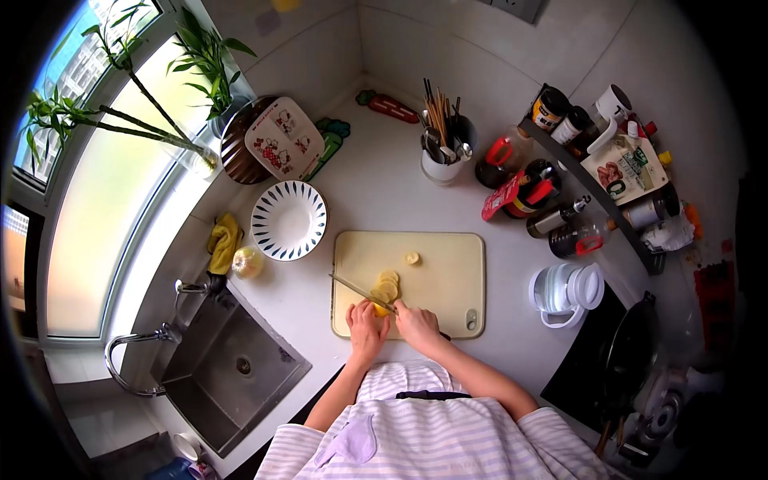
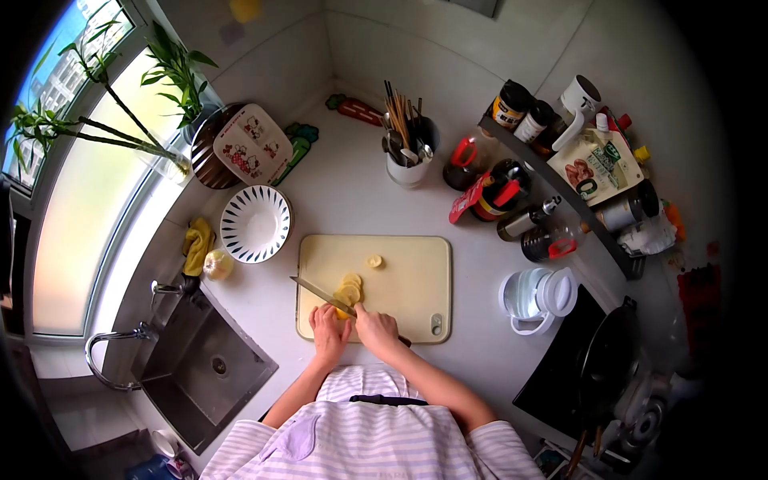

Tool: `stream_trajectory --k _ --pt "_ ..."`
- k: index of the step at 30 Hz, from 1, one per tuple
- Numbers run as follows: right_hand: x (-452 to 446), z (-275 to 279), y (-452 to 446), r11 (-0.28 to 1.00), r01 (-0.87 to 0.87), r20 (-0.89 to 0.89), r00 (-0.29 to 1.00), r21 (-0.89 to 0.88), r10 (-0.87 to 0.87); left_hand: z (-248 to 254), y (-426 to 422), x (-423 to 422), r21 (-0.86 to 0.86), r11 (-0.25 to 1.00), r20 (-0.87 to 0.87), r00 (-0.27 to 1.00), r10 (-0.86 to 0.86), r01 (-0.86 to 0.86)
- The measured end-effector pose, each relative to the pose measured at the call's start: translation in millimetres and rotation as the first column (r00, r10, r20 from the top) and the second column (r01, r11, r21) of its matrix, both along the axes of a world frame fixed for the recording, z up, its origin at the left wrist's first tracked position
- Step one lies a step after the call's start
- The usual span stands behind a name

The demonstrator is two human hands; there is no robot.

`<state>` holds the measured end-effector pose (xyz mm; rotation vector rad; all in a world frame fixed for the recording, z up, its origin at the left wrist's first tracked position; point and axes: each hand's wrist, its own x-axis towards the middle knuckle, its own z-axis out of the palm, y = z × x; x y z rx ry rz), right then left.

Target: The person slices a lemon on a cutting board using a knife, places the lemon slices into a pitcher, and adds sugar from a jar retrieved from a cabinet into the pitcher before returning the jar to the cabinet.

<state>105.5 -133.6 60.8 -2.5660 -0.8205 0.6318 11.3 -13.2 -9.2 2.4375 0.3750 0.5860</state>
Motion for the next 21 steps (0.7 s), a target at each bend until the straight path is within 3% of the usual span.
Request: stream_trajectory --k 3,5,12,16,21 --pt "0.9 5.8 -2.2 1.000 0.029 -0.046 0.999 -0.011 -0.030 -6.0 -1.3 0.5 0.036 0.999 0.007 1.000 0.018 -0.018" --pt "4.5 0.3 -8.1 0.989 -0.026 -0.134 0.990 0.144 0.045 -7.1 -2.2 -0.6 0.029 0.999 0.007 1.000 0.017 -0.017" --pt "10.4 27.6 -23.9 0.970 0.082 -0.150 0.988 0.230 -0.047 -1.9 3.1 1.4 -0.025 1.000 0.023 1.000 0.005 -0.005" --pt "1.4 73.9 -55.2 0.981 0.061 -0.024 0.998 0.184 -0.057 -5.2 5.0 0.6 -0.037 0.999 0.014 1.000 -0.007 0.008" --pt "-11.0 79.6 -66.1 0.979 0.021 0.011 1.000 0.203 -0.024 -9.0 7.3 -3.2 -0.003 0.999 -0.060 0.998 -0.036 0.036"
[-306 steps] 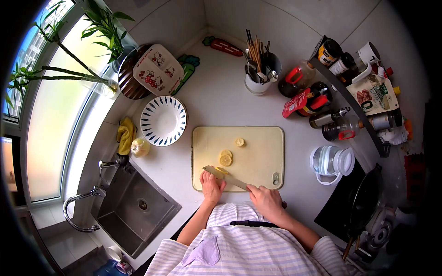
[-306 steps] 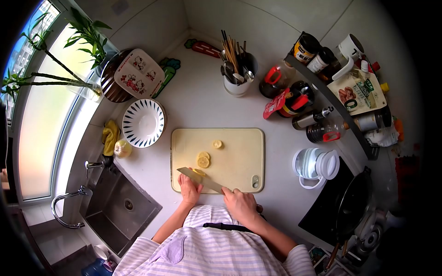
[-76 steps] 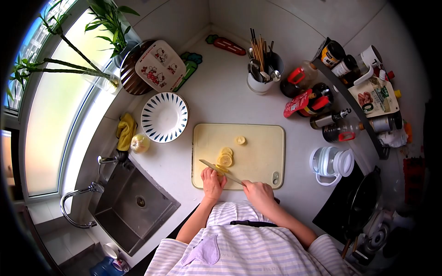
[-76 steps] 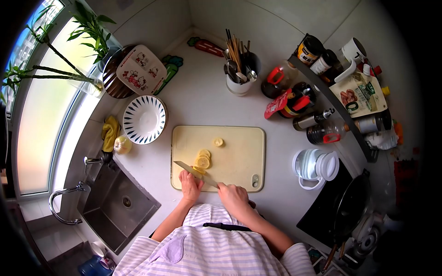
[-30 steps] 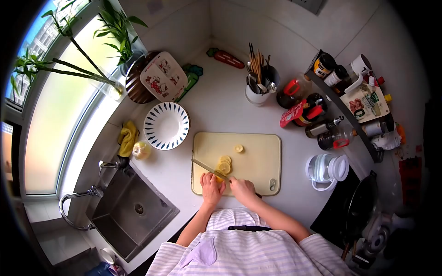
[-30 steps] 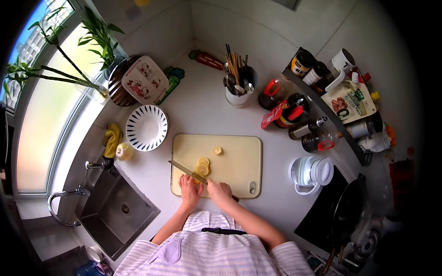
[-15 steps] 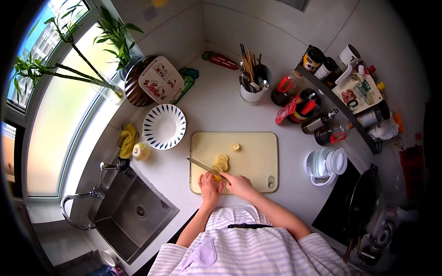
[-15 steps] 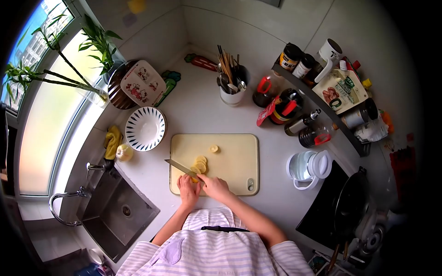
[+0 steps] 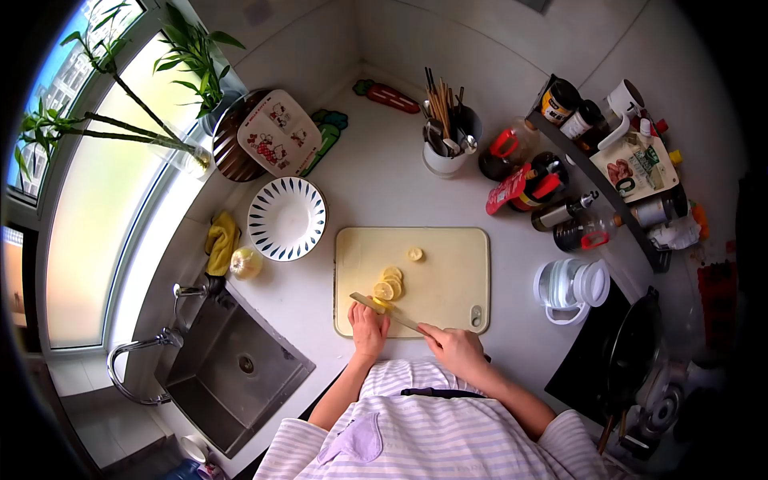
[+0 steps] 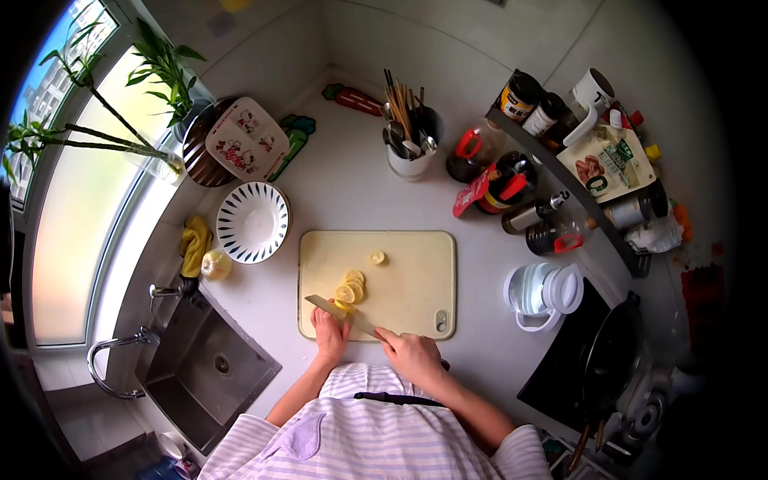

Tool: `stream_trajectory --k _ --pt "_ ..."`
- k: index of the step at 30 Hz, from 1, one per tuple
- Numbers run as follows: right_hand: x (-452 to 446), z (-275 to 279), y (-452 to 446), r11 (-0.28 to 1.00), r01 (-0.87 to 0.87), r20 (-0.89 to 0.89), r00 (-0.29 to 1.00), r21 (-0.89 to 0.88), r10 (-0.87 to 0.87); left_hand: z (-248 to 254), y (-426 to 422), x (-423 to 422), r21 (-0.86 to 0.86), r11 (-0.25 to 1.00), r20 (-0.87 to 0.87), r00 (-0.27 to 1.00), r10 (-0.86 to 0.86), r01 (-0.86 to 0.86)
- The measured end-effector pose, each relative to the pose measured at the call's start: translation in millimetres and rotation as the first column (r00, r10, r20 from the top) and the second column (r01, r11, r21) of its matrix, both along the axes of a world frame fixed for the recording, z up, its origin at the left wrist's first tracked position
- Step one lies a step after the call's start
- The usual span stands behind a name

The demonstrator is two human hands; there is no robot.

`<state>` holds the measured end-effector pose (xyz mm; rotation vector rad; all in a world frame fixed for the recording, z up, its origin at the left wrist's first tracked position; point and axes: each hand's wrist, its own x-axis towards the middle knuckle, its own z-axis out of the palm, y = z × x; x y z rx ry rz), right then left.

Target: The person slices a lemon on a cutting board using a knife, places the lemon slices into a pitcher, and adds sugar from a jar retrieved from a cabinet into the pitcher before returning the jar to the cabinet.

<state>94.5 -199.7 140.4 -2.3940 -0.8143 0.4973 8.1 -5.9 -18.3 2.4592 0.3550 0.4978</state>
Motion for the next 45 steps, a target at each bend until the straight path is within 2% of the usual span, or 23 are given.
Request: stream_trajectory --k 2,8,30,36,38,45 --pt "-2.1 -2.1 2.4 0.999 -0.019 0.055 0.998 -0.039 0.021 -2.3 0.6 -0.5 -0.012 1.000 0.001 1.000 -0.008 0.008" --pt "2.9 -2.0 6.8 0.995 -0.041 0.048 0.998 -0.089 0.045 -5.4 1.5 -2.4 -0.044 0.999 -0.022 1.000 -0.009 0.008" --pt "4.9 -1.6 5.9 0.992 -0.058 -0.008 0.998 -0.108 0.058 1.5 1.4 0.0 -0.026 0.999 -0.007 1.000 -0.020 0.020" --pt "9.2 25.0 9.6 0.987 -0.035 -0.059 0.998 -0.155 0.026 8.4 0.7 2.0 0.001 1.000 0.002 1.000 -0.020 0.020" --pt "10.0 31.8 6.5 0.969 -0.036 -0.096 0.995 -0.246 0.012 10.6 -0.1 3.6 0.013 1.000 0.005 1.000 -0.013 0.013" --pt "17.9 6.8 26.8 0.978 -0.047 -0.120 0.993 -0.204 0.022 2.8 -1.0 3.8 0.049 0.999 0.033 0.999 -0.018 0.017"
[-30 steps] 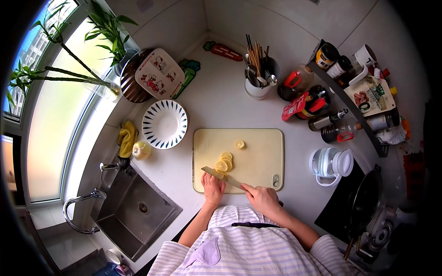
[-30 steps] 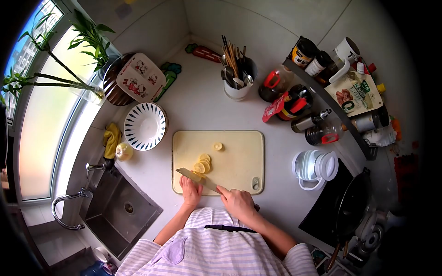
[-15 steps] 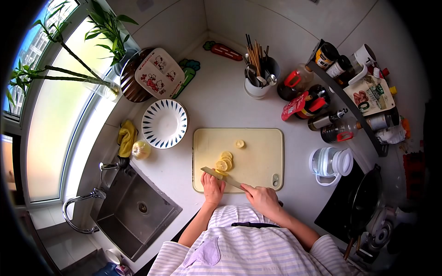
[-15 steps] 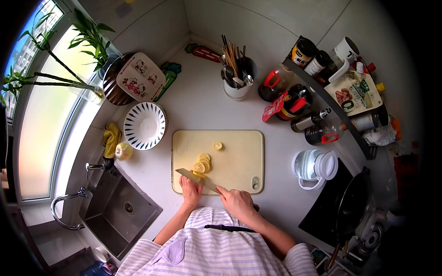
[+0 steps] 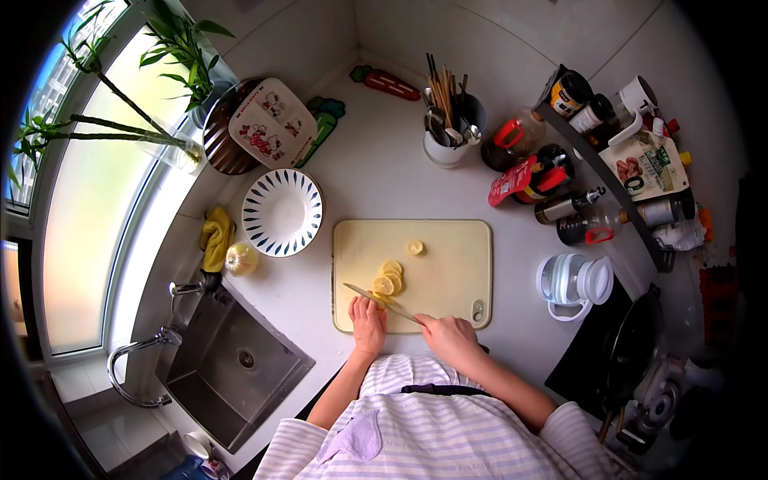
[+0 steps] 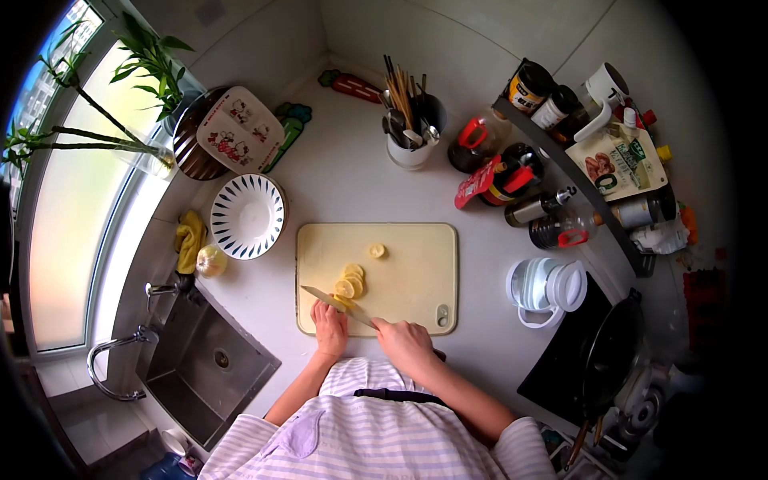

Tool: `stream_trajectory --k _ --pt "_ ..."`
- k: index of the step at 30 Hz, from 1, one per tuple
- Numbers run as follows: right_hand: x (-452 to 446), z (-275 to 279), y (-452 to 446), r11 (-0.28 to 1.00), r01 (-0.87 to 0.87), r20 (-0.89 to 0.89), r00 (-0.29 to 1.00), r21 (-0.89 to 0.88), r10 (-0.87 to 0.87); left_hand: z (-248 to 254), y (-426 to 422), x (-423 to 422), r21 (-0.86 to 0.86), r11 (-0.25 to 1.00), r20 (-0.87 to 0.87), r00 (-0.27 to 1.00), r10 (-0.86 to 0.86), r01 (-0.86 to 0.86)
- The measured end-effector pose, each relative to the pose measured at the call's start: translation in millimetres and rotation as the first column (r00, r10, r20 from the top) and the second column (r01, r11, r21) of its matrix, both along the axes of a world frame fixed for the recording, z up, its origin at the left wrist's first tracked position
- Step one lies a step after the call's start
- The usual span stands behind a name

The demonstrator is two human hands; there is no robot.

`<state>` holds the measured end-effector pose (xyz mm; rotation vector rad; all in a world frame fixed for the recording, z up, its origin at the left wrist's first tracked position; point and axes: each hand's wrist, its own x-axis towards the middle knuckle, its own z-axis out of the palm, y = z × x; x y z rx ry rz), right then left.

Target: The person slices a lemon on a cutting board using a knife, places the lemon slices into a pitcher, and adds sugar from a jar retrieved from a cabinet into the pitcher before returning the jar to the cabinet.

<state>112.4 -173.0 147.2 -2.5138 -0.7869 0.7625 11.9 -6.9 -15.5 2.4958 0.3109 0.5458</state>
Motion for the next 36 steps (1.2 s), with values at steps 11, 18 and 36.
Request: stream_trajectory --k 11,18,36 --pt "-2.7 -8.5 4.4 1.000 0.012 -0.025 1.000 -0.012 -0.012 -3.6 0.7 -1.9 0.014 1.000 -0.073 0.997 -0.009 0.010" --pt "8.4 -12.4 27.2 0.998 -0.022 -0.029 0.999 -0.053 0.021 -6.7 -2.8 -0.6 0.019 1.000 -0.058 0.998 0.024 -0.023" --pt "-0.7 -94.5 42.4 1.000 0.000 0.016 1.000 -0.002 0.000 -12.2 -4.8 -3.9 0.069 0.996 -0.053 0.997 0.062 -0.058"
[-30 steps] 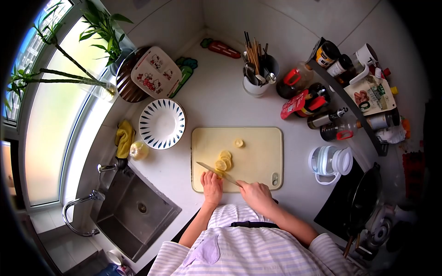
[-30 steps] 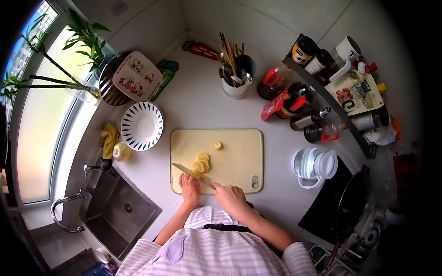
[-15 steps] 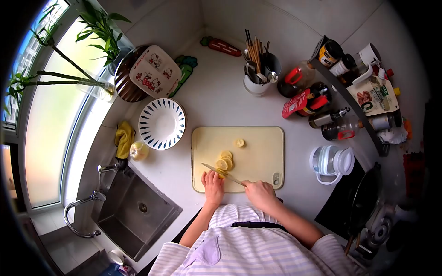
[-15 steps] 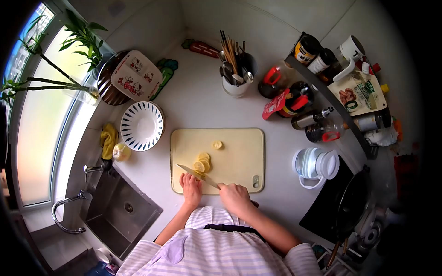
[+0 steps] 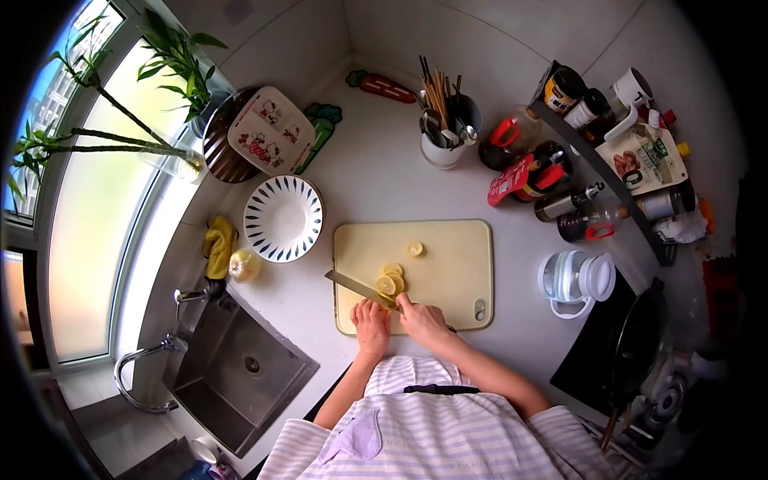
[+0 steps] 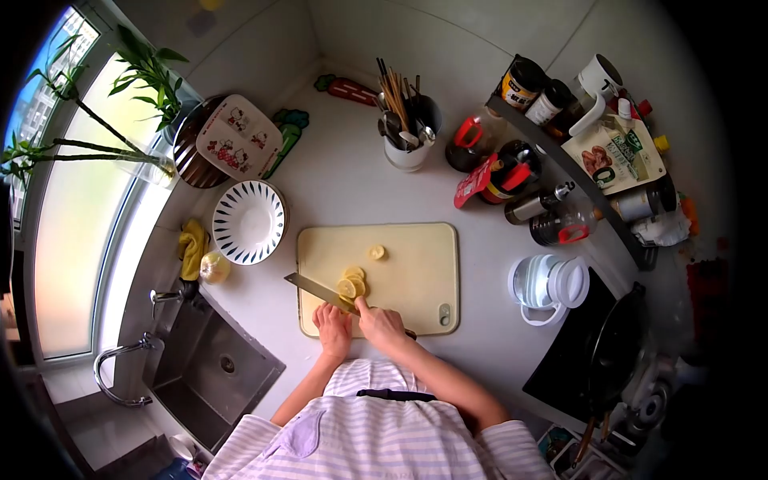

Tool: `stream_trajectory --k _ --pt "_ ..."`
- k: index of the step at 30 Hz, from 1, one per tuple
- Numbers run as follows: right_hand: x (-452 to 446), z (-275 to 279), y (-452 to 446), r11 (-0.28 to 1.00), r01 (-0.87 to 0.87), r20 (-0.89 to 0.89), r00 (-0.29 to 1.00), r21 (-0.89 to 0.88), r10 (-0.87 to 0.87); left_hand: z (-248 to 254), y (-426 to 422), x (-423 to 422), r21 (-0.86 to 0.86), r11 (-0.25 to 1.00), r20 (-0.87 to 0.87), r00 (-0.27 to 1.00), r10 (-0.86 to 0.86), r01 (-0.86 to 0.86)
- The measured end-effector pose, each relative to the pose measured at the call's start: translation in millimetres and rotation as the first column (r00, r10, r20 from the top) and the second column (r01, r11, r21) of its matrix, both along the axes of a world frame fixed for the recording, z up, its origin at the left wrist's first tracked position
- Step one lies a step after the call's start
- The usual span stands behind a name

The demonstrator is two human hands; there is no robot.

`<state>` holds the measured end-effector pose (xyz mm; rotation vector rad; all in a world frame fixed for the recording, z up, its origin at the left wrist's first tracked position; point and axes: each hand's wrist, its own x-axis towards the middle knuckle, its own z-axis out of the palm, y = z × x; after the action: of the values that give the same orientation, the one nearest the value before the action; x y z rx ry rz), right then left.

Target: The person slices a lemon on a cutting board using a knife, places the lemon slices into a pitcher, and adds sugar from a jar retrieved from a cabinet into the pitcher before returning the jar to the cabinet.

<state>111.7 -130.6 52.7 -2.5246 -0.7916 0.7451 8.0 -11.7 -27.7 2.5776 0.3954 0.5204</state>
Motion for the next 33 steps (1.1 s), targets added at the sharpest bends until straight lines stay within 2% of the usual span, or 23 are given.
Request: stream_trajectory --k 2,6,9,11,16,20,23,26,30,33 --pt "-0.6 -0.4 -4.7 0.987 -0.053 0.022 0.999 0.153 0.050 0.7 -2.0 -2.4 -0.001 1.000 -0.008 1.000 -0.002 0.002" --pt "5.7 19.8 -6.1 0.991 -0.112 0.069 0.992 0.066 0.108 3.1 -1.4 -0.2 -0.024 0.999 -0.018 1.000 0.024 -0.025" --pt "13.6 27.3 -11.8 0.997 -0.080 -0.007 0.997 0.000 0.080 2.4 -3.2 1.1 -0.027 0.999 -0.006 0.999 0.037 -0.037" --pt "10.8 10.6 -8.2 0.997 -0.043 -0.024 0.999 0.058 0.045 4.3 -2.7 -1.1 -0.026 1.000 -0.009 1.000 0.013 -0.013" --pt "4.5 6.1 7.9 0.998 -0.039 0.049 0.998 0.047 0.037 4.7 -2.5 3.4 -0.001 1.000 0.018 1.000 0.016 -0.016" --pt "0.1 2.5 6.7 0.999 0.023 -0.032 0.999 0.034 -0.022 5.6 -0.9 -1.2 -0.035 0.999 0.038 0.998 0.043 -0.041" --pt "5.1 4.3 1.3 0.992 0.019 -0.003 1.000 0.125 -0.019 9.5 -0.6 0.3 -0.026 0.999 0.048 0.998 0.046 -0.045" --pt "5.7 39.6 -12.8 0.994 -0.010 -0.015 1.000 0.110 0.012 12.5 1.4 0.2 -0.027 0.999 0.048 0.998 0.041 -0.040" --pt "-3.2 94.9 -47.5 0.990 0.039 0.039 0.998 0.135 -0.045 11.1 3.0 0.1 -0.041 0.999 0.062 0.998 0.009 -0.007" --pt "-8.8 97.5 -60.6 0.993 0.041 0.059 0.997 0.111 -0.048 12.2 1.7 1.7 -0.044 0.999 0.072 0.997 0.002 0.001"
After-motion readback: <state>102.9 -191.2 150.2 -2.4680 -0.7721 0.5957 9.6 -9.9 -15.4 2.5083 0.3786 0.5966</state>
